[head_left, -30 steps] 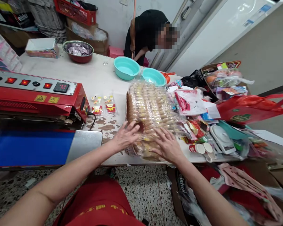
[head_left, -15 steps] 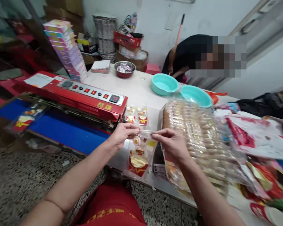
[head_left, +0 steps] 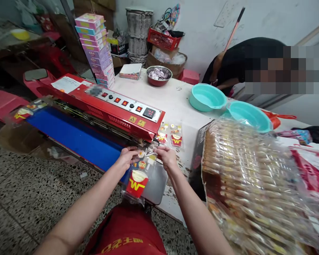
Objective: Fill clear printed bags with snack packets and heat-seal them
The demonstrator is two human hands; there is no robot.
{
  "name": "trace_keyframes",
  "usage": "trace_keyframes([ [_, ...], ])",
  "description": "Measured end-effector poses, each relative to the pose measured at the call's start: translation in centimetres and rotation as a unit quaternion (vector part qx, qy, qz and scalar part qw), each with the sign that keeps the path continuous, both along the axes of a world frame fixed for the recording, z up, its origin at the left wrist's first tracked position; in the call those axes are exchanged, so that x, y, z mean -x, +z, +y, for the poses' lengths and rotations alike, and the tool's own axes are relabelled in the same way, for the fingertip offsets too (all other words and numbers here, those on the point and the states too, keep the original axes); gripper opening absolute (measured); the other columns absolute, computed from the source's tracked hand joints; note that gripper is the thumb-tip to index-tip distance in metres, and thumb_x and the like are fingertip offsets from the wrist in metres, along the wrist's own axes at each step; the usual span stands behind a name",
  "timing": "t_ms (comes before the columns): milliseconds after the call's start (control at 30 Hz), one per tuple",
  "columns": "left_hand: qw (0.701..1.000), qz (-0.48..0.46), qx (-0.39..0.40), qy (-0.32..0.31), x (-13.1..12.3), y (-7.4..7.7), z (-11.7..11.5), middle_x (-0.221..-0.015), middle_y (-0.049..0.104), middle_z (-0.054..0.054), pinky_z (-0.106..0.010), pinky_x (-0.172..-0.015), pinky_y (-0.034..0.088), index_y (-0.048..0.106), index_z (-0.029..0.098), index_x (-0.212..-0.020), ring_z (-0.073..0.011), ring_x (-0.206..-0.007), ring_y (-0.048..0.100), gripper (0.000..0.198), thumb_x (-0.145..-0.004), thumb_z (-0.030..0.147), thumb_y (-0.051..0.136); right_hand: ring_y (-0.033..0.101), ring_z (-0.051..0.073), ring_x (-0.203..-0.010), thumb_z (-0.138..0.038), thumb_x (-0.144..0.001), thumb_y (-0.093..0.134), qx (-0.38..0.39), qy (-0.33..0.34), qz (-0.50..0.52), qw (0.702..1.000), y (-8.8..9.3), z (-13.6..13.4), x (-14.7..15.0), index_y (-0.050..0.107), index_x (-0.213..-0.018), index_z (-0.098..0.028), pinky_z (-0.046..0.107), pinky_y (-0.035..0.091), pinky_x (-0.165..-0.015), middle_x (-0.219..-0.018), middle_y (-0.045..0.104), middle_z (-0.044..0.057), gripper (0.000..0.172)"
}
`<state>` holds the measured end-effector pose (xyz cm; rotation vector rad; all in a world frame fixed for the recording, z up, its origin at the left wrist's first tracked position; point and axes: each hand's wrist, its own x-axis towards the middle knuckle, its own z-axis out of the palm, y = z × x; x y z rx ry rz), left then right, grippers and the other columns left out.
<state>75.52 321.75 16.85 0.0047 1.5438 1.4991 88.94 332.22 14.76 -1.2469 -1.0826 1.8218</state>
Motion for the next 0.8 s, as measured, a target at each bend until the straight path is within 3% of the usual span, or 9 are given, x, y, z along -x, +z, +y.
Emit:
trace_keyframes([
  [167,0.988,0.123,0.043,0.083,3.8,1.5,-1.1,-0.070,0.066,-0.006,-0.035,-0.065,0.054,0.057,0.012,-0.070,-0.0199,-0.066,0.064,0.028,-0.049,0.009,0.074,0.065,0.017,-0.069,-0.042,-0.061,0.078,-0.060,-0.046,0.025,0.997,0.3,-3.1,0.9,0.055,-0.090,-0.019,0.031,0.055,-0.066,-0.072,0.068,0.001,0.044],
  [300,0.938,0.288,0.112,0.154,4.8,3.5,-2.3,-0.110,0.059,-0.008,-0.050,-0.100,0.039,0.052,0.015,-0.097,-0.0285,-0.111,0.054,0.048,-0.053,0.007,0.071,0.065,0.019,-0.089,-0.040,-0.078,0.069,-0.270,0.017,-0.074,0.960,1.8,-7.1,-9.6,0.059,-0.100,-0.021,0.034,0.053,-0.080,-0.096,0.069,0.006,0.031],
  [367,0.838,0.521,0.083,0.136,1.9,3.3,-2.1,-0.124,0.051,-0.008,-0.051,-0.110,0.023,0.052,0.017,-0.110,-0.0302,-0.125,0.041,0.056,-0.060,0.018,0.077,0.063,0.020,-0.089,-0.036,-0.083,0.066,-0.401,0.027,-0.193,0.895,2.8,-8.8,-17.3,0.061,-0.102,-0.023,0.036,0.052,-0.080,-0.097,0.068,0.006,0.024],
  [433,0.724,0.689,-0.039,-0.001,-4.4,2.4,-1.9,-0.116,0.055,-0.010,-0.050,-0.104,0.032,0.055,0.017,-0.112,-0.0298,-0.115,0.048,0.045,-0.072,0.027,0.072,0.061,0.021,-0.093,-0.031,-0.082,0.067,-0.507,0.009,-0.296,0.809,3.8,-10.1,-24.7,0.061,-0.104,-0.023,0.039,0.050,-0.083,-0.097,0.067,0.006,0.024],
  [500,0.649,0.698,-0.191,-0.235,-12.7,1.2,-1.8,-0.118,0.054,-0.010,-0.040,-0.096,0.041,0.052,0.019,-0.117,-0.0235,-0.109,0.052,0.036,-0.083,0.024,0.061,0.058,0.024,-0.102,-0.032,-0.081,0.069,-0.560,0.031,-0.388,0.732,4.5,-10.4,-30.7,0.062,-0.100,-0.024,0.044,0.047,-0.090,-0.104,0.065,0.008,0.023],
  [533,0.568,0.698,-0.267,-0.344,-16.8,0.5,-1.7,-0.121,0.052,-0.009,-0.037,-0.094,0.043,0.052,0.023,-0.120,-0.0216,-0.110,0.051,0.034,-0.086,0.025,0.059,0.055,0.026,-0.109,-0.035,-0.080,0.069,-0.566,0.063,-0.430,0.701,4.6,-10.2,-33.0,0.063,-0.098,-0.024,0.046,0.046,-0.093,-0.112,0.063,0.009,0.022],
  [633,0.358,0.722,-0.365,-0.466,-25.8,-1.4,-0.4,-0.130,0.050,-0.007,-0.044,-0.096,0.039,0.056,0.027,-0.118,-0.0278,-0.120,0.044,0.031,-0.088,0.036,0.057,0.041,0.033,-0.128,-0.054,-0.078,0.066,-0.542,0.180,-0.532,0.625,3.9,-9.3,-36.6,0.068,-0.092,-0.024,0.053,0.038,-0.103,-0.137,0.049,0.010,0.033],
  [700,0.299,0.744,-0.350,-0.485,-27.8,-2.0,0.8,-0.132,0.050,-0.010,-0.048,-0.097,0.037,0.059,0.023,-0.114,-0.0309,-0.123,0.041,0.031,-0.089,0.040,0.055,0.035,0.035,-0.134,-0.061,-0.076,0.063,-0.525,0.221,-0.576,0.586,3.3,-8.6,-37.4,0.069,-0.088,-0.023,0.056,0.032,-0.108,-0.145,0.043,0.009,0.040],
  [800,0.276,0.763,-0.329,-0.484,-26.5,-0.7,2.7,-0.132,0.051,-0.012,-0.050,-0.100,0.034,0.061,0.020,-0.108,-0.0319,-0.127,0.037,0.028,-0.087,0.037,0.059,0.036,0.036,-0.134,-0.059,-0.078,0.063,-0.532,0.220,-0.603,0.552,3.8,-7.7,-37.8,0.068,-0.096,-0.024,0.058,0.031,-0.109,-0.143,0.046,0.010,0.039],
])
